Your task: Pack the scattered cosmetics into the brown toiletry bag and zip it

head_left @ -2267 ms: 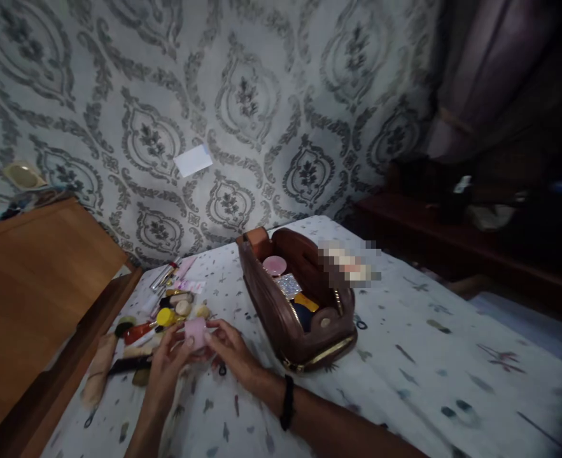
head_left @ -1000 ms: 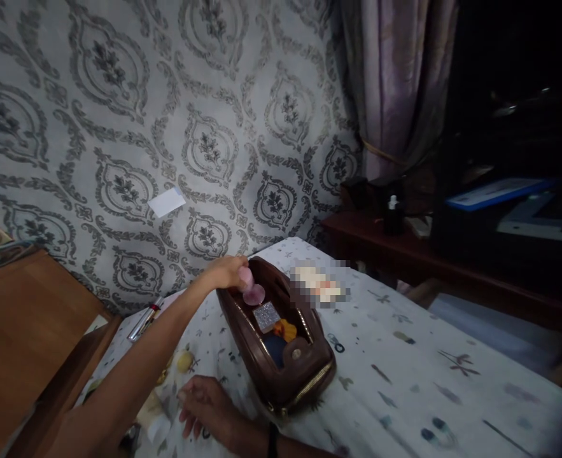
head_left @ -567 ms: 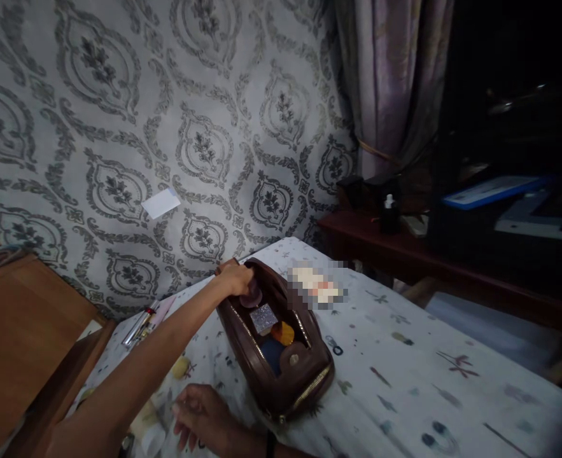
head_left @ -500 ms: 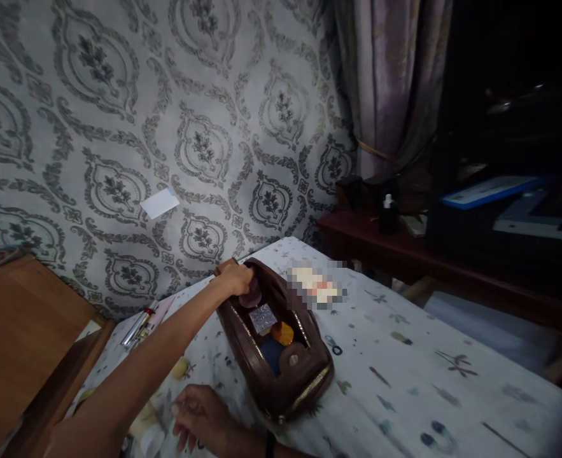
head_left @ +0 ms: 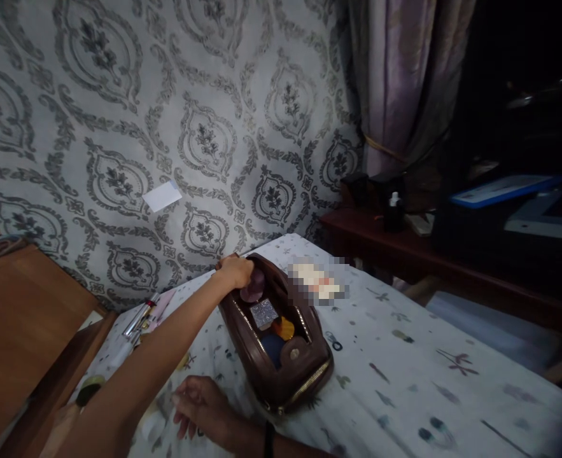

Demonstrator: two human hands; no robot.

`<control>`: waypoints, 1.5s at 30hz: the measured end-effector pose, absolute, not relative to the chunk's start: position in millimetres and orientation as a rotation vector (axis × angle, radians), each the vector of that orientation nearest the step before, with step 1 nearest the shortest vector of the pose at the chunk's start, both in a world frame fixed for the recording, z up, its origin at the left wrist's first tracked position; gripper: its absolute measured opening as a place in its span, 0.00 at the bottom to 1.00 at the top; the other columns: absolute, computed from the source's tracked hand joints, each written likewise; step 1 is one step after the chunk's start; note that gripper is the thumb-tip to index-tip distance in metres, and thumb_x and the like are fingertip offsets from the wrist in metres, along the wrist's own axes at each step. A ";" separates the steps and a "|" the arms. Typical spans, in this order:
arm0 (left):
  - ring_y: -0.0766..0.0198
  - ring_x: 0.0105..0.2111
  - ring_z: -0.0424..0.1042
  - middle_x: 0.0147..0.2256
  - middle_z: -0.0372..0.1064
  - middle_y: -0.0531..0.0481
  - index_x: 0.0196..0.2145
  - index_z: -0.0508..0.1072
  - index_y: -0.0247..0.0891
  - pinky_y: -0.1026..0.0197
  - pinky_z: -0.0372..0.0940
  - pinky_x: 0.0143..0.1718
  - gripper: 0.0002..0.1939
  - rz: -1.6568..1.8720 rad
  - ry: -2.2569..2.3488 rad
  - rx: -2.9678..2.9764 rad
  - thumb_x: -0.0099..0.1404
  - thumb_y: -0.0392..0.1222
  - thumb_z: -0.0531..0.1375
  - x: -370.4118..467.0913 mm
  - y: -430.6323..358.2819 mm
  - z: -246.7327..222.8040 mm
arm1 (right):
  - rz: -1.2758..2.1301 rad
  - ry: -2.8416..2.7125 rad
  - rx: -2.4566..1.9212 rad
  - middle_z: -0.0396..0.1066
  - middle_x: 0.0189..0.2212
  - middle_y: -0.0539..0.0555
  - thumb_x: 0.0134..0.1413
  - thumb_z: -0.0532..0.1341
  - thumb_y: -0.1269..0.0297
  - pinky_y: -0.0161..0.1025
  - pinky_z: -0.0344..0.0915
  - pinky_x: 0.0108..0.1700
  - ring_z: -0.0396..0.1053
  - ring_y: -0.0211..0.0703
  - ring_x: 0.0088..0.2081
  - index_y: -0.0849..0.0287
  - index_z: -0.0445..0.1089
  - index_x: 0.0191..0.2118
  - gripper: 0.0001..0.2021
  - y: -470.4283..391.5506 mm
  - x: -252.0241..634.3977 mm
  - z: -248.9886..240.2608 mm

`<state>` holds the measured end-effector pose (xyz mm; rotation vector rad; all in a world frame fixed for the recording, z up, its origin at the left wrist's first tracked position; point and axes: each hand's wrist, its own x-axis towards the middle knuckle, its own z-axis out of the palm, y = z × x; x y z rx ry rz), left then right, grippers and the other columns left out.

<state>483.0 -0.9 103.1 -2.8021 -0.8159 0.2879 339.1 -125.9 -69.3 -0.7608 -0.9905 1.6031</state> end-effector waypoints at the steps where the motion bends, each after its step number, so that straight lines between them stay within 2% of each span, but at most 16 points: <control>1: 0.50 0.45 0.76 0.44 0.76 0.38 0.40 0.77 0.33 0.50 0.70 0.45 0.11 0.294 -0.833 -2.796 0.64 0.43 0.65 481.0 -1.3 109.2 | 1.601 -0.992 -0.753 0.66 0.22 0.45 0.37 0.64 0.30 0.30 0.54 0.20 0.64 0.31 0.19 0.58 0.62 0.35 0.34 -126.4 339.7 -68.7; 4: 0.50 0.43 0.77 0.41 0.78 0.40 0.37 0.78 0.36 0.55 0.69 0.42 0.09 0.271 -0.864 -2.819 0.63 0.44 0.63 467.0 -4.7 127.1 | 1.587 -1.004 -0.723 0.66 0.22 0.45 0.34 0.63 0.27 0.30 0.54 0.20 0.64 0.32 0.19 0.57 0.62 0.34 0.36 -128.9 342.4 -66.0; 7: 0.56 0.44 0.76 0.42 0.78 0.47 0.45 0.76 0.41 0.59 0.67 0.45 0.11 0.130 -0.904 -2.865 0.69 0.44 0.56 440.2 -12.1 136.8 | 1.554 -1.043 -0.721 0.67 0.24 0.47 0.38 0.62 0.27 0.31 0.55 0.22 0.64 0.32 0.21 0.58 0.63 0.32 0.34 -132.6 346.0 -60.9; 9: 0.57 0.48 0.74 0.47 0.77 0.47 0.50 0.73 0.42 0.58 0.66 0.50 0.14 -0.164 -0.952 -2.844 0.72 0.42 0.52 416.9 -17.2 134.9 | 1.545 -1.052 -0.741 0.67 0.24 0.47 0.40 0.63 0.29 0.31 0.56 0.23 0.64 0.32 0.21 0.59 0.65 0.31 0.33 -134.3 348.2 -57.4; 12: 0.55 0.51 0.71 0.49 0.75 0.44 0.51 0.71 0.39 0.54 0.64 0.54 0.14 -0.693 -1.001 -2.738 0.71 0.39 0.52 376.3 -20.8 118.8 | 1.551 -1.066 -0.750 0.69 0.25 0.48 0.44 0.63 0.32 0.32 0.58 0.25 0.66 0.33 0.22 0.58 0.67 0.33 0.30 -134.9 350.2 -54.7; 16: 0.55 0.48 0.73 0.45 0.76 0.45 0.48 0.72 0.40 0.53 0.64 0.54 0.12 -0.971 -1.225 -2.761 0.70 0.38 0.54 312.7 -14.9 81.7 | 1.549 -1.076 -0.766 0.70 0.26 0.50 0.46 0.64 0.35 0.33 0.58 0.25 0.67 0.35 0.24 0.58 0.68 0.33 0.27 -135.1 351.1 -54.8; 22: 0.57 0.39 0.76 0.38 0.78 0.46 0.41 0.74 0.38 0.55 0.69 0.44 0.11 -1.094 -1.551 -2.620 0.64 0.34 0.54 210.8 -3.1 25.8 | 1.528 -1.057 -0.766 0.71 0.26 0.50 0.48 0.64 0.40 0.34 0.60 0.25 0.69 0.37 0.24 0.58 0.70 0.38 0.25 -134.0 351.5 -57.1; 28: 0.57 0.38 0.76 0.36 0.77 0.47 0.37 0.75 0.38 0.55 0.71 0.42 0.12 -1.288 -1.806 -2.351 0.61 0.34 0.52 137.8 -11.1 -17.1 | 1.530 -1.072 -0.755 0.72 0.27 0.50 0.48 0.65 0.43 0.34 0.61 0.26 0.70 0.38 0.25 0.59 0.72 0.39 0.22 -135.1 353.5 -54.0; 32: 0.55 0.43 0.76 0.40 0.78 0.44 0.41 0.75 0.37 0.51 0.70 0.48 0.14 -1.373 -1.859 -2.263 0.63 0.36 0.52 116.3 -15.3 -36.7 | 1.525 -1.068 -0.759 0.73 0.28 0.51 0.48 0.66 0.44 0.35 0.61 0.27 0.70 0.38 0.26 0.59 0.73 0.39 0.22 -136.8 353.3 -52.4; 38: 0.53 0.58 0.67 0.55 0.71 0.39 0.54 0.71 0.35 0.47 0.59 0.63 0.21 -1.330 -1.867 -2.304 0.64 0.36 0.52 119.1 -9.6 -53.7 | 1.551 -1.039 -0.779 0.73 0.27 0.52 0.45 0.67 0.41 0.35 0.60 0.26 0.69 0.39 0.25 0.60 0.73 0.39 0.25 -133.2 349.8 -57.3; 42: 0.51 0.60 0.64 0.56 0.69 0.40 0.56 0.70 0.37 0.45 0.55 0.64 0.23 -1.228 -1.899 -2.357 0.63 0.38 0.56 124.5 -12.4 -57.9 | 1.560 -1.039 -0.770 0.72 0.27 0.52 0.44 0.68 0.41 0.35 0.59 0.26 0.69 0.39 0.25 0.60 0.73 0.38 0.26 -132.2 349.4 -58.4; 45: 0.49 0.56 0.66 0.53 0.69 0.40 0.54 0.70 0.38 0.44 0.58 0.61 0.22 -1.172 -1.951 -2.341 0.61 0.41 0.60 124.2 -18.8 -55.4 | 1.557 -1.040 -0.776 0.72 0.27 0.52 0.44 0.68 0.41 0.35 0.59 0.26 0.69 0.39 0.25 0.60 0.73 0.38 0.26 -132.3 349.4 -57.9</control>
